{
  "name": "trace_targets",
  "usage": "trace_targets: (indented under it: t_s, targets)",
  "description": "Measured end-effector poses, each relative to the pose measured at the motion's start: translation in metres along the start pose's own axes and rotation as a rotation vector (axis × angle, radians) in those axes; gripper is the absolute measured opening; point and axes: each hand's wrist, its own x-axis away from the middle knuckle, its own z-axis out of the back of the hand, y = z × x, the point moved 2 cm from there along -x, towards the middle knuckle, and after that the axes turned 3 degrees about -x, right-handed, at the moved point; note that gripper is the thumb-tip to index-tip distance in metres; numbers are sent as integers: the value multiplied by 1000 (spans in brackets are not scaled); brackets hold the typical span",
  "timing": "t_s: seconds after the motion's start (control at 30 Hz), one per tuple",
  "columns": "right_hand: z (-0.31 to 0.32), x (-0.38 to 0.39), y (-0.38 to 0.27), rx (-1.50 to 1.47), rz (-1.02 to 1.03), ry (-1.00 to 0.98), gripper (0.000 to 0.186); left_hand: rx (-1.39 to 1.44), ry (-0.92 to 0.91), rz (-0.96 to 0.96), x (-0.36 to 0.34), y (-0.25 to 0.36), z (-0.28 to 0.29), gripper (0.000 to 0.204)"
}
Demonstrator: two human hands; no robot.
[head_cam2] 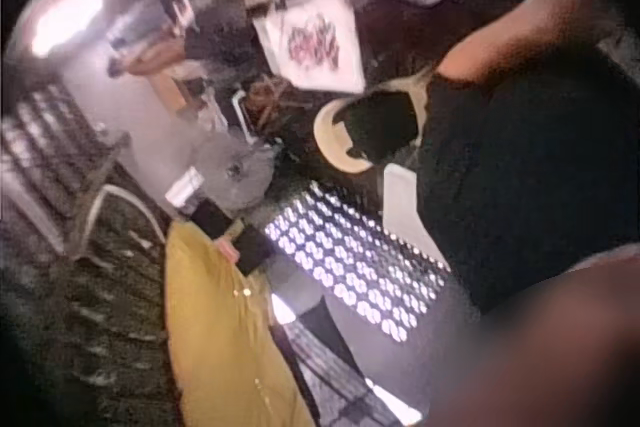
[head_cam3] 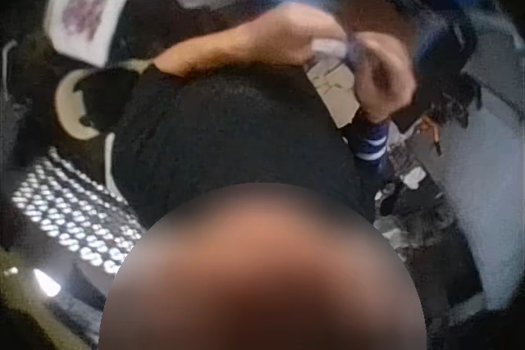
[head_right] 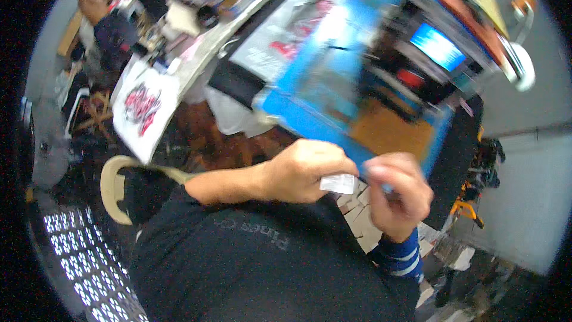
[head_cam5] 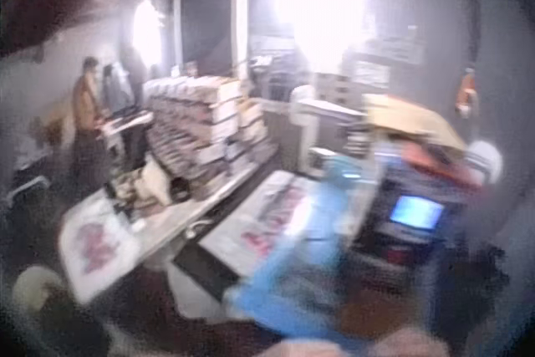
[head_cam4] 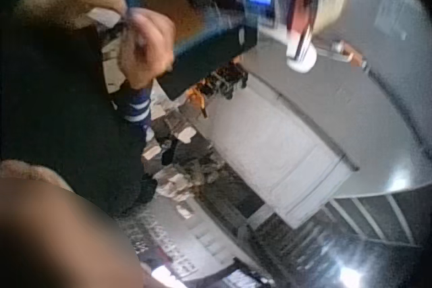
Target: The person places black t-shirts onto a heat press, aligns printed transfer sheets on the shirts, and operates the press to apply the designs. The person then removes the finished shirts and places them on a nearby chair.
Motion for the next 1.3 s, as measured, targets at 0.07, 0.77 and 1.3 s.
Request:
trace_targets:
  t_s: [0.07,0.77,1.3]
  targets:
    - [-19,-25,-4,797,259,146,30,175,155,74,34,-33,72,14]
    - [200,16,149,900,-415,1018,77,-598,705,1173,388,-438,194,77]
    - [242,50,137,926,-378,1120,62,-581,425,1561,324,-434,231,54]
